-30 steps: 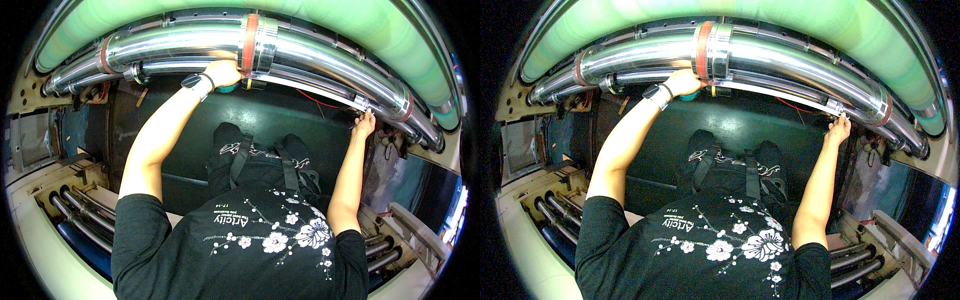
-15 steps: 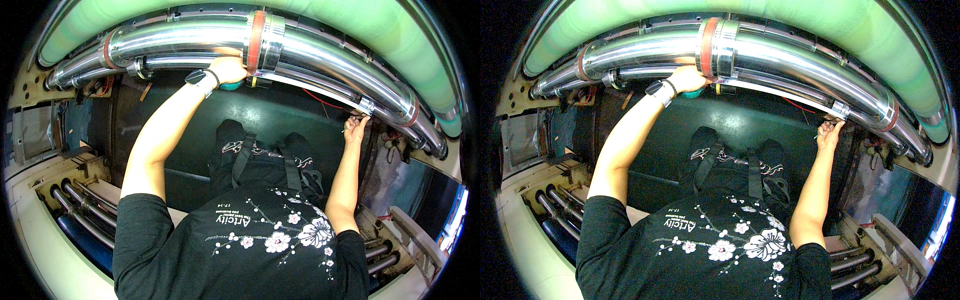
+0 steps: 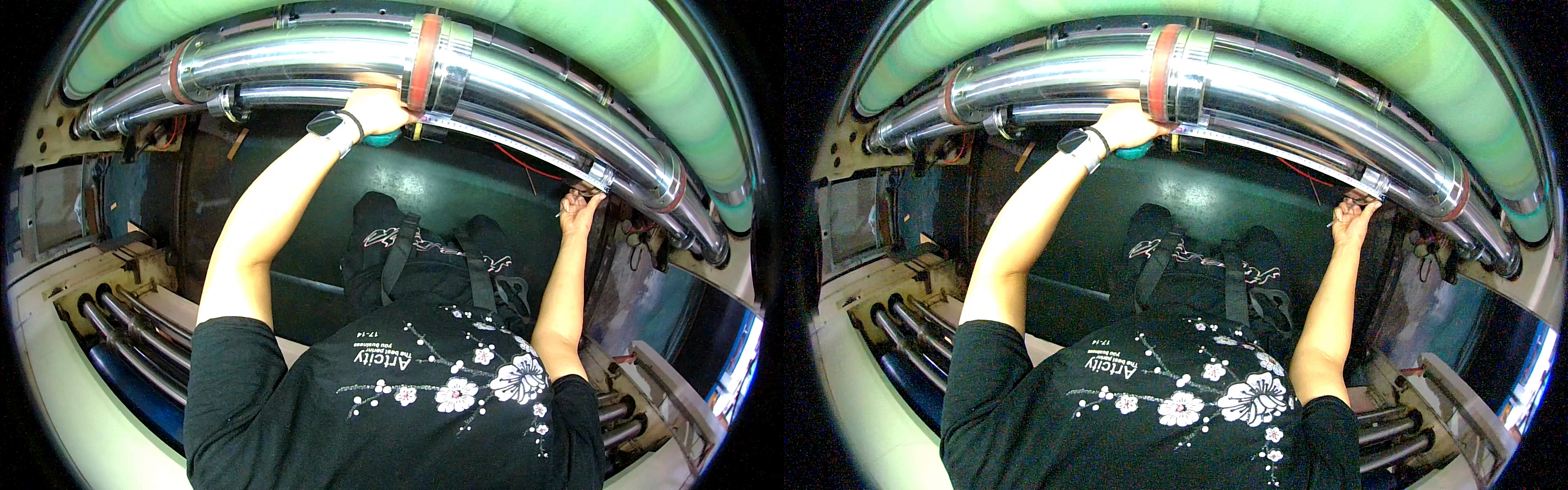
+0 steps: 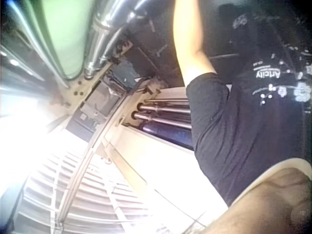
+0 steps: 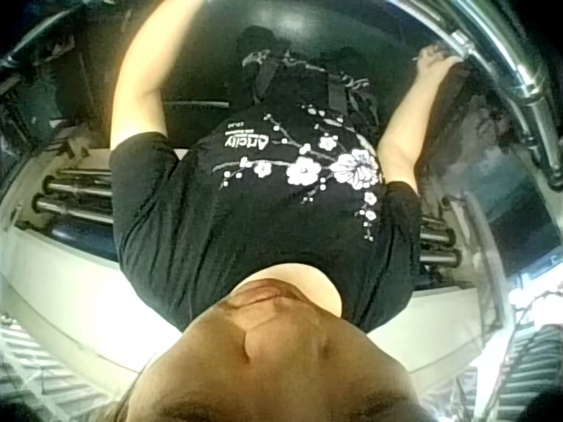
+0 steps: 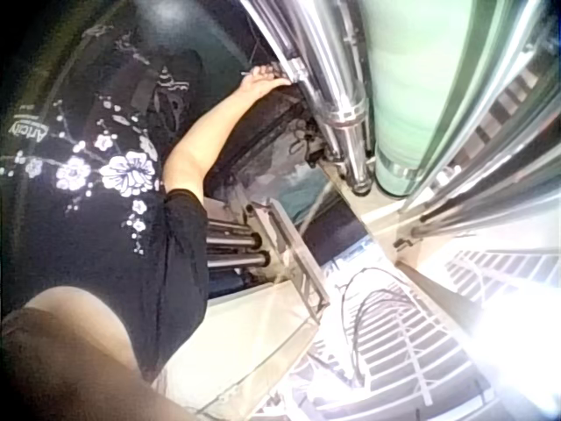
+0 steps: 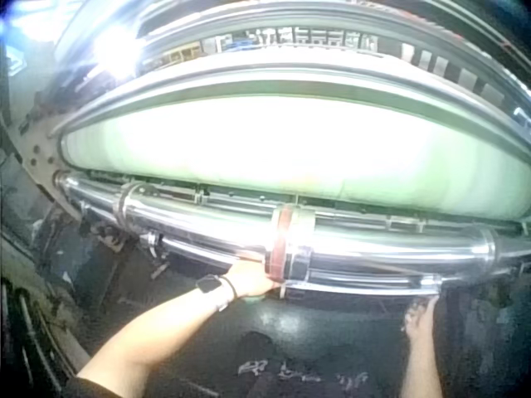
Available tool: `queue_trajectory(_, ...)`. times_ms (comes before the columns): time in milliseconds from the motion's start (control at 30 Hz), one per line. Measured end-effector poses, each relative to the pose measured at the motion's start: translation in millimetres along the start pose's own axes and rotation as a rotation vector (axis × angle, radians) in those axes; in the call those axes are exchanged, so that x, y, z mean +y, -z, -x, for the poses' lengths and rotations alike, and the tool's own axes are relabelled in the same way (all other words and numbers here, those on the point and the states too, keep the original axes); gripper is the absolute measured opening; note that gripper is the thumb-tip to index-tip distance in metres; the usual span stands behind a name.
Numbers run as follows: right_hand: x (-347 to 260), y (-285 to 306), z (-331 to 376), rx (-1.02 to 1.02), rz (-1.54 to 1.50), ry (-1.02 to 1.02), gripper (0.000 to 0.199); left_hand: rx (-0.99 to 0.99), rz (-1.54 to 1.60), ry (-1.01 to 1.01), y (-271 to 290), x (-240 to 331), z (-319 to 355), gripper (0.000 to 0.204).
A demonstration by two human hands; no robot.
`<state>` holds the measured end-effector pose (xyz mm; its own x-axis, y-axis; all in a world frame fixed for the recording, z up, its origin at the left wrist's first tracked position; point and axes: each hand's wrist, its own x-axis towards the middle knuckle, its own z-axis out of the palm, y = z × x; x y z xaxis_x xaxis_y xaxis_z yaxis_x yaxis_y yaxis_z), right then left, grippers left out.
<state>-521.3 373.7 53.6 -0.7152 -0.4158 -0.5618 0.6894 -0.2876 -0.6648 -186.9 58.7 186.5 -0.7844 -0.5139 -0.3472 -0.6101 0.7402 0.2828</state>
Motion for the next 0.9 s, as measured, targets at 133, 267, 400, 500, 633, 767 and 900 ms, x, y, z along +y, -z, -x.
queue_trajectory(133, 1.4, -6.7, 3.9, -0.006, 0.011, 0.016, 0.066, 0.035, 0.000, -0.043, -0.3, -2.1, 2.0, 0.043)
queue_trajectory(267, 1.0, -4.0, 1.0, 0.029, -0.025, 0.007, 0.067, 0.032, -0.008, -0.028, -6.8, -5.5, -3.4, 0.043)
queue_trajectory(400, 0.7, -2.8, -0.1, -0.008, -0.056, 0.011, 0.066, 0.020, -0.010, -0.025, -1.8, -2.2, -0.7, 0.043)
queue_trajectory(500, 0.8, -8.3, 3.9, -0.026, -0.051, 0.040, 0.064, 0.009, -0.006, -0.013, 0.9, -0.4, 1.1, 0.043)
queue_trajectory(633, 1.1, -15.0, 8.6, -0.015, -0.046, 0.061, 0.065, 0.011, -0.007, -0.030, -2.0, -2.4, -0.4, 0.042)
queue_trajectory(767, 0.1, -11.2, 5.4, -0.005, -0.047, 0.060, 0.066, 0.034, 0.005, -0.059, -3.5, -4.0, -1.8, 0.042)
queue_trajectory(900, -1.2, -9.8, 4.1, -0.011, -0.069, 0.042, 0.066, 0.033, 0.020, -0.066, -7.2, -7.3, -4.2, 0.043)
